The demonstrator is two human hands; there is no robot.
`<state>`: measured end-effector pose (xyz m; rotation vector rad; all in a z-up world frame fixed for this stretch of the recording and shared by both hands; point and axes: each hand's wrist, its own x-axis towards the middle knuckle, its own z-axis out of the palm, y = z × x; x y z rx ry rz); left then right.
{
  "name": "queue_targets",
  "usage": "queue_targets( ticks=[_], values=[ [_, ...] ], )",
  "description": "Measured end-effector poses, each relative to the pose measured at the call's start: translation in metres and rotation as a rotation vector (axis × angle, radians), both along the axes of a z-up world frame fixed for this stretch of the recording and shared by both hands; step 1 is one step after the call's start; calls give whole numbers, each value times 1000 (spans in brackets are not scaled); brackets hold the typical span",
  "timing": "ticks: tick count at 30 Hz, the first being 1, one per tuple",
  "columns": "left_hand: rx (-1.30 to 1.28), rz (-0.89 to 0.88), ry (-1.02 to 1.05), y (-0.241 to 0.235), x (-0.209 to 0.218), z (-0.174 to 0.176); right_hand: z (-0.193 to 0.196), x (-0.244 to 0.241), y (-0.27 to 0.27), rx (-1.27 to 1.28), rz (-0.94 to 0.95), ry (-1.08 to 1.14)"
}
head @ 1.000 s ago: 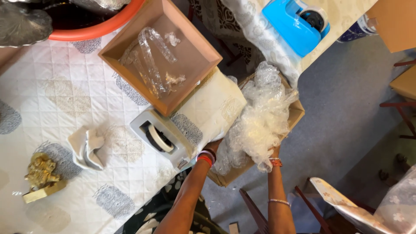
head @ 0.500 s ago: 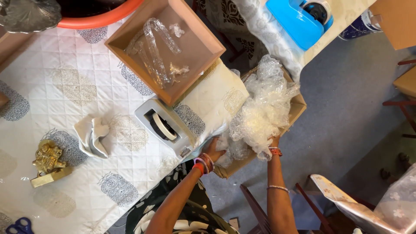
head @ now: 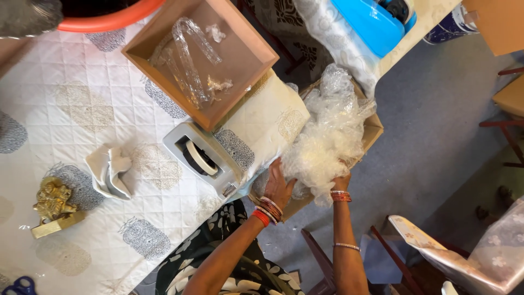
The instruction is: The person wraps decorative metallic ornaments in bubble wrap, securing the material with tape and placing the finished items into a cardboard box.
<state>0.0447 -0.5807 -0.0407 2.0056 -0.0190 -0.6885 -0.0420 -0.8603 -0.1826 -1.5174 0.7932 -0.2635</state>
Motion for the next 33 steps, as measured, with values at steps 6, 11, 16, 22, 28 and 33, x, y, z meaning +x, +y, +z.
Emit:
queue_targets(
  ticks=[6, 11, 16, 22, 28, 33],
  values=[
    [31, -10, -272, 11, 47, 89, 53, 11, 24, -216, 90, 106],
    [-183, 50, -386, 16, 43, 39, 91, 11, 57, -389, 154, 193],
    [-450, 238, -206, 46, 92, 133, 100, 7, 82, -566, 227, 272],
    [-521, 208, -321, 78, 134, 195, 93, 22, 121, -780, 304, 321],
    [-1108, 415, -78, 109, 154, 232, 15, 20, 153, -1058, 467, 594],
    [-1219, 497, 82, 142, 162, 265, -16, 28, 183, -1268, 1086, 874]
  ],
)
